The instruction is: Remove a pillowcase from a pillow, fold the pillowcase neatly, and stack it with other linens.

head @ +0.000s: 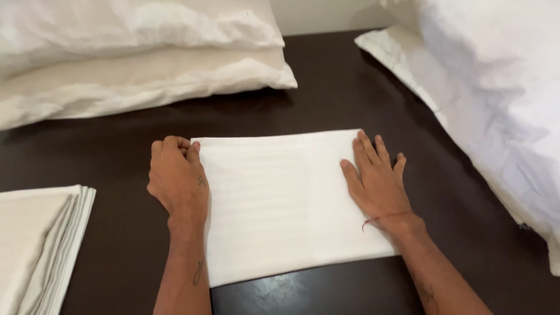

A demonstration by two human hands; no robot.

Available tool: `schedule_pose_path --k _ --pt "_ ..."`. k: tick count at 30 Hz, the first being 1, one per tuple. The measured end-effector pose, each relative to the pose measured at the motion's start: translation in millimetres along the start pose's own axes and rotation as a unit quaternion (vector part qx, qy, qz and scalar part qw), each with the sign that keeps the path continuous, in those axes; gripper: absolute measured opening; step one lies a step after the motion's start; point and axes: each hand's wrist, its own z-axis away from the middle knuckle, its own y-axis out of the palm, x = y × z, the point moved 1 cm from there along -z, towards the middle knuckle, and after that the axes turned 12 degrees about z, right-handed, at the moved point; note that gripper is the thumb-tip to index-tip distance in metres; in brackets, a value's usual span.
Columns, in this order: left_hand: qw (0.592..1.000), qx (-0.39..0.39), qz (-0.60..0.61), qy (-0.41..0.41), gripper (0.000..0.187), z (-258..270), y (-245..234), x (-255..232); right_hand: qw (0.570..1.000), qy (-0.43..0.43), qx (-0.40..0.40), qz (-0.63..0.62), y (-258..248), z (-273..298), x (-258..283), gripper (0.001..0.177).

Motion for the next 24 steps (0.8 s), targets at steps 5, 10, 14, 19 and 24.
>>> schedule_pose_path --k 5,10,14,19,24 --pt "0.991 -0.039 -0.098 0.083 0.022 2 10 -8 1.0 -0.012 -0.012 -0.012 -7 -2 3 0.069" --pt "0.985 0.117 -0.071 0.106 0.032 38 41 -36 1.0 -0.001 0.004 0.007 -8 -5 5 0.069" --pt "0.964 0.171 -0.124 0.162 0.074 75 57 -39 0.994 -0.028 -0.062 0.084 -5 -1 6 0.057" --pt "0.964 0.17 -0.102 0.178 0.088 83 65 -28 0.979 -0.078 -0.061 -0.176 -4 4 48 0.05" --pt "0.965 0.178 -0.087 0.173 0.088 72 55 -13 0.967 -0.166 -0.098 -0.164 2 9 58 0.056"
